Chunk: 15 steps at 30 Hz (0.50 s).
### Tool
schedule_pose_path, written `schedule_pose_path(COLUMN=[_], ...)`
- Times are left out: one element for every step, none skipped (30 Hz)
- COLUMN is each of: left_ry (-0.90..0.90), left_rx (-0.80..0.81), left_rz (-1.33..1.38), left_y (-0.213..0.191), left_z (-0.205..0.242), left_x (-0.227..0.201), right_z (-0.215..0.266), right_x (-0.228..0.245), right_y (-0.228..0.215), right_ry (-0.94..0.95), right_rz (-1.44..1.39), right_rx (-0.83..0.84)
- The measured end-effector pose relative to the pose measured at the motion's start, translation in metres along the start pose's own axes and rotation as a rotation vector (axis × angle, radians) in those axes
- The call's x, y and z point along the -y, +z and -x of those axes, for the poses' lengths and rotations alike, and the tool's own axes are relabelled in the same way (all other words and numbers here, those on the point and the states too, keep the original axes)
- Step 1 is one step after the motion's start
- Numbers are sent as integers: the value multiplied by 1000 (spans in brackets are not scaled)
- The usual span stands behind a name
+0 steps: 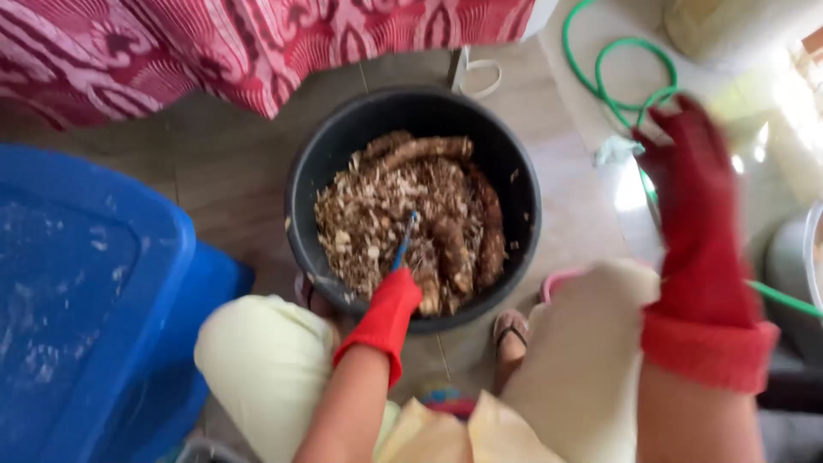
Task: Peeling the outer skin off cassava roots using a handheld peeler over a collection tub.
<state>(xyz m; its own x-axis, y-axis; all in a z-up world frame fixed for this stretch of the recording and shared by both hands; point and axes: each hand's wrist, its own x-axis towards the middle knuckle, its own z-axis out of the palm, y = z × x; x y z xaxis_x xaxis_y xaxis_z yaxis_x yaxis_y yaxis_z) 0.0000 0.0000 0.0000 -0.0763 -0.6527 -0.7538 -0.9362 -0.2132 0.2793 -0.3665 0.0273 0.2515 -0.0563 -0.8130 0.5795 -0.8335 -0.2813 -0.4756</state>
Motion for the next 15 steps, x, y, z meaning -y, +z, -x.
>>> schedule_pose_path(left_ry=[13, -17, -70, -80, -105, -130, -131, -132, -133, -134, -140, -146, -146, -141, -143], left_rx=[-26, -61, -52, -33, -96, -160, -154, -135, -118, -114, -94, -75, -68, -43, -19], left_rz=[8, 91, 165, 164, 240, 315, 320, 301, 276, 276, 253, 230, 230, 234, 240], left_y=[-3, -5, 18, 26, 30, 34, 46, 58, 69, 68, 73, 78, 75, 71, 68], left_z=[-16, -35, -37, -49, -65, -82, -97, -113, -128, -142, -152, -161, -160, -159, -156], left_x=[6, 11, 28, 37, 41, 44, 50, 55, 62, 60, 62, 63, 60, 57, 57], right_z=[-2, -4, 18, 31, 39, 45, 70, 95, 122, 127, 138, 150, 162, 174, 187], right_x=[-5, -13, -18, 9, 32, 54, 35, 14, -5, -12, -17, -22, -29, -36, -41], right_y=[38, 78, 113, 135, 156, 177, 201, 225, 250, 263, 274, 285, 295, 305, 315], right_ry=[-24, 310, 689, 710, 768, 822, 824, 918, 1013, 1016, 1095, 1173, 1178, 1229, 1275], right_rz=[3, -508, -1015, -1009, -878, -745, -739, -693, -650, -648, -578, -506, -501, -420, -341], right_rx=[-19, -26, 5, 13, 74, 135, 140, 186, 228, 229, 269, 310, 311, 406, 508])
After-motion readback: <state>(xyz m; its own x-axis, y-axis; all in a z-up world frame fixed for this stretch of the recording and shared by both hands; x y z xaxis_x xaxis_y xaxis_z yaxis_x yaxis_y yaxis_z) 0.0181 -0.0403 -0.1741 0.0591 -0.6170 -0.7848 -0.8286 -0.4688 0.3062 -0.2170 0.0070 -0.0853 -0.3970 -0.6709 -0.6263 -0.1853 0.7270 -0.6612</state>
